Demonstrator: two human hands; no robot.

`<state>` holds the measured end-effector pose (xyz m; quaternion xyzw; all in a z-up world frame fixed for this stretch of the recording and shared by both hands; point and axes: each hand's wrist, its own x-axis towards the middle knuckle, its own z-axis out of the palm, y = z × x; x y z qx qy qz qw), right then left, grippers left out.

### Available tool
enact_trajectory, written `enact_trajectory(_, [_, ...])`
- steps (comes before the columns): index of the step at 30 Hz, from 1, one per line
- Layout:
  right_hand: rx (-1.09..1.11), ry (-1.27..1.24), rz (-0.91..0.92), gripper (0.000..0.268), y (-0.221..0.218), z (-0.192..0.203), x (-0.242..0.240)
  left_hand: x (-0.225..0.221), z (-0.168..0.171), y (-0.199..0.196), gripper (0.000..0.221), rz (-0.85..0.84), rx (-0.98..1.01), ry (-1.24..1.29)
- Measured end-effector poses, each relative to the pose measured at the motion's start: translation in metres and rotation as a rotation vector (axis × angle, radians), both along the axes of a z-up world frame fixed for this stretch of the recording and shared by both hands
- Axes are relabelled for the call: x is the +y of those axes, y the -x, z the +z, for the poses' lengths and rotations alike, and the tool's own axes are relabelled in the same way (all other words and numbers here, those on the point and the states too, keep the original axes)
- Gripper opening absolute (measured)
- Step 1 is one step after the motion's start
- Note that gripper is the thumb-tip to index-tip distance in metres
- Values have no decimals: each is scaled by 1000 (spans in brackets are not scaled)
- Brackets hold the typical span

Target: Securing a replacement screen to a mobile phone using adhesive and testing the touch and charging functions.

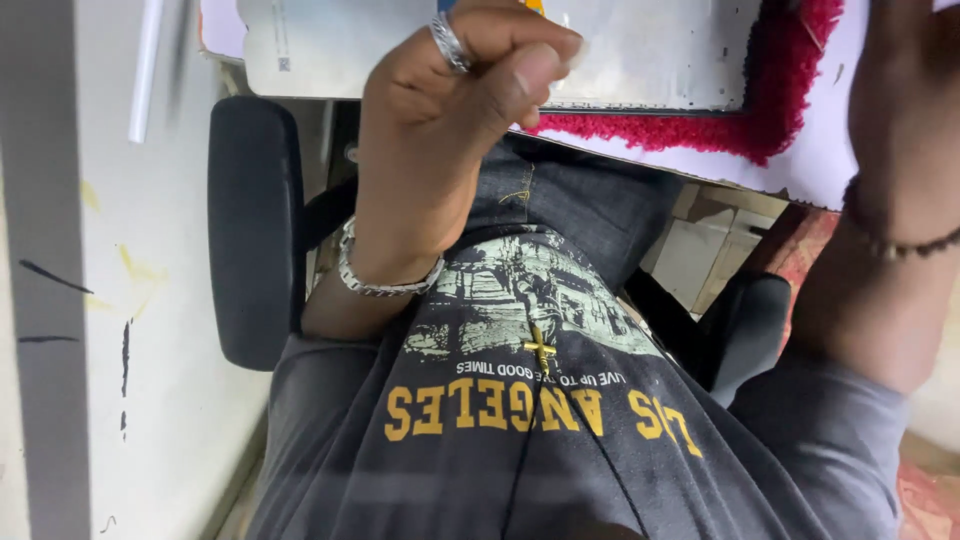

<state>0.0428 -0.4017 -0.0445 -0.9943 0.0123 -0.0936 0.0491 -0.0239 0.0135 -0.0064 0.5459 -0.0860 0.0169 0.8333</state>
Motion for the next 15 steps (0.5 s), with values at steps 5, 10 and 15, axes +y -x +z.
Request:
enact_trajectory(5, [172, -895, 550, 23, 44, 110, 176, -6, 9, 6, 16, 26, -57, -81])
enact_trajectory(10, [280, -856, 719, 13, 40, 122, 202, -4, 10, 9, 19, 70, -85, -96])
enact_trajectory(15, [280, -905, 670, 12, 38, 116, 205, -4, 5, 7, 12, 76, -218, -118])
